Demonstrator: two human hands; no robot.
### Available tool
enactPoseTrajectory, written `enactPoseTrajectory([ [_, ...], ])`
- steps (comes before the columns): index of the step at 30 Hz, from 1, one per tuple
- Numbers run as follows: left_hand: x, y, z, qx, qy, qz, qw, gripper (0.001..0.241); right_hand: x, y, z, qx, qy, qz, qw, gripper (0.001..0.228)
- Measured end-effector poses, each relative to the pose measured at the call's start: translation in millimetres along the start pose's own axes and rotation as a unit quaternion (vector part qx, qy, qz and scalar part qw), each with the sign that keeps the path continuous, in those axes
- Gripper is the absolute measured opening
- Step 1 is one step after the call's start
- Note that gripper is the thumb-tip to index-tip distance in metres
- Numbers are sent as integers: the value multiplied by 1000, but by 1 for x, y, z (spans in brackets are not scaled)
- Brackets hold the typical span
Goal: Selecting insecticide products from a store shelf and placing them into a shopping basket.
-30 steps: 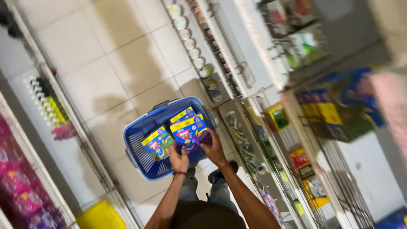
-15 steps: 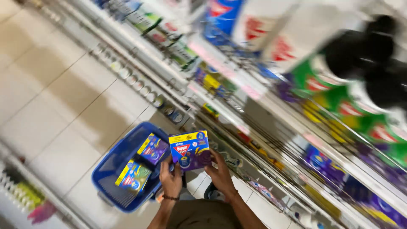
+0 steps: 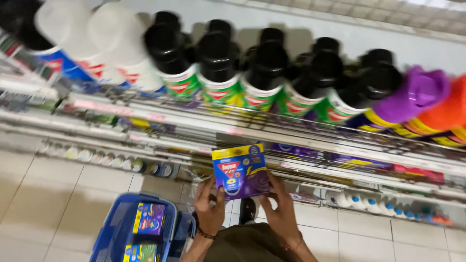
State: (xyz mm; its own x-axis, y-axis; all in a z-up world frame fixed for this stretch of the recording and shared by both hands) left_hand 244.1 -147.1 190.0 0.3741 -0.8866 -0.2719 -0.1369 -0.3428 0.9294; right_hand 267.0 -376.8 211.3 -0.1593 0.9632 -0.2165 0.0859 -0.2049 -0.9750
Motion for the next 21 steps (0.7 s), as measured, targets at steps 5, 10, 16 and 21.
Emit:
enactPoseTrajectory([
  [5, 62, 28, -27, 27, -64, 10, 998, 34, -57, -22, -2, -5, 80, 57, 995, 65],
  [10, 116, 48, -63, -41, -113, 58, 991, 37, -98, -15, -15, -26, 127, 93, 987, 64],
  [16, 166, 52, -85, 204, -45, -37, 977, 29, -135, -13, -46, -102, 166, 173, 966, 56],
  [21, 217, -6, -96, 255, -18, -220, 941, 24, -153, 20, -69, -95, 190, 280, 936, 30],
])
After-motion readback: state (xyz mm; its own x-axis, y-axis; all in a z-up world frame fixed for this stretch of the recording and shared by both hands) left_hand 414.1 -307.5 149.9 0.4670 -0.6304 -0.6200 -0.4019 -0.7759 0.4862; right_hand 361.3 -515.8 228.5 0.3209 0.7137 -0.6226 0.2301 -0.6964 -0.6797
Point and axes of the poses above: each hand's wrist, its own z-axis away from the middle knuckle, its own x-axis out of the palm, y = z × x, the point moved 9 cm from there along -z, towards the middle knuckle, and after that the axes turned 6 degrees about -y, right-handed, at the moved point
